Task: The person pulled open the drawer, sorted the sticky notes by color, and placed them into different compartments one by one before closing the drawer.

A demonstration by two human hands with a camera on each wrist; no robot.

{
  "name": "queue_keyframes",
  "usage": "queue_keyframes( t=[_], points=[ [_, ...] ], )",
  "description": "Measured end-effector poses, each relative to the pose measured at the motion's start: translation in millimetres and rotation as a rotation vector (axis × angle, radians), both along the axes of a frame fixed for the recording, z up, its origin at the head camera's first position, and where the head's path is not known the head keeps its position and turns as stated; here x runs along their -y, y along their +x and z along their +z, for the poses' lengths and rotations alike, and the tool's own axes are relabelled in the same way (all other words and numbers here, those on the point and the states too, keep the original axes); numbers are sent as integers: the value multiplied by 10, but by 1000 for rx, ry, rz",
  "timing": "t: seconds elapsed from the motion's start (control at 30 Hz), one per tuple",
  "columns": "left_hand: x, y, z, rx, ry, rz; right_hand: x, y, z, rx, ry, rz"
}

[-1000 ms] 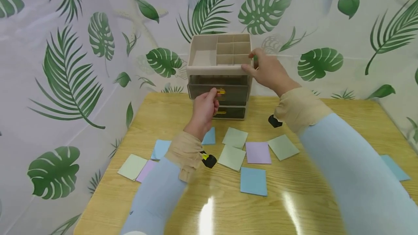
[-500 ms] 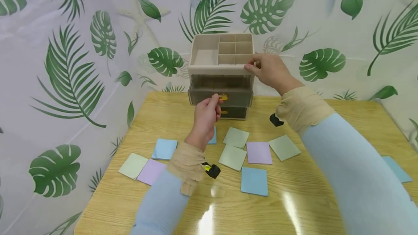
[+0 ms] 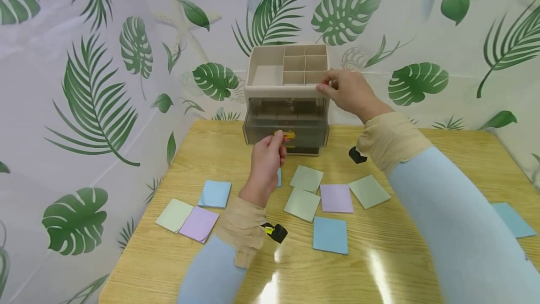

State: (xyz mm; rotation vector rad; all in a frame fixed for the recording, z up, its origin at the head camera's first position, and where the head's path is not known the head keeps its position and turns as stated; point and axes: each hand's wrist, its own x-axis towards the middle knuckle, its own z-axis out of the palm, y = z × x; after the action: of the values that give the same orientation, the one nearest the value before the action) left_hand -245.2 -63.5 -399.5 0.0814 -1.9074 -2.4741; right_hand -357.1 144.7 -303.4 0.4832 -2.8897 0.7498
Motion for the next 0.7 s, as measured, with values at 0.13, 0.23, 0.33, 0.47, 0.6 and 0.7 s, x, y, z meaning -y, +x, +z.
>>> queue_keyframes(
  t=[0.13,0.23,0.33,0.47,0.6,0.7],
  points=[
    [7,46,-24,-6,9,13,-4,-2,0,10,1,1],
    [18,77,-46,-13,11,16,-7,-6,3,14,1,6],
    [27,109,-76,-16,5,10,-11,-11,0,14,2,12],
    [31,131,-113,-18,-1,0,-11,-17,0,13,3,11],
    [35,141,-127,-30,-3,-3,-8,-12,2,25,-2,3],
    [38,150,-126,-41,-2,-6,-8,-5,1,40,-6,-1]
  ],
)
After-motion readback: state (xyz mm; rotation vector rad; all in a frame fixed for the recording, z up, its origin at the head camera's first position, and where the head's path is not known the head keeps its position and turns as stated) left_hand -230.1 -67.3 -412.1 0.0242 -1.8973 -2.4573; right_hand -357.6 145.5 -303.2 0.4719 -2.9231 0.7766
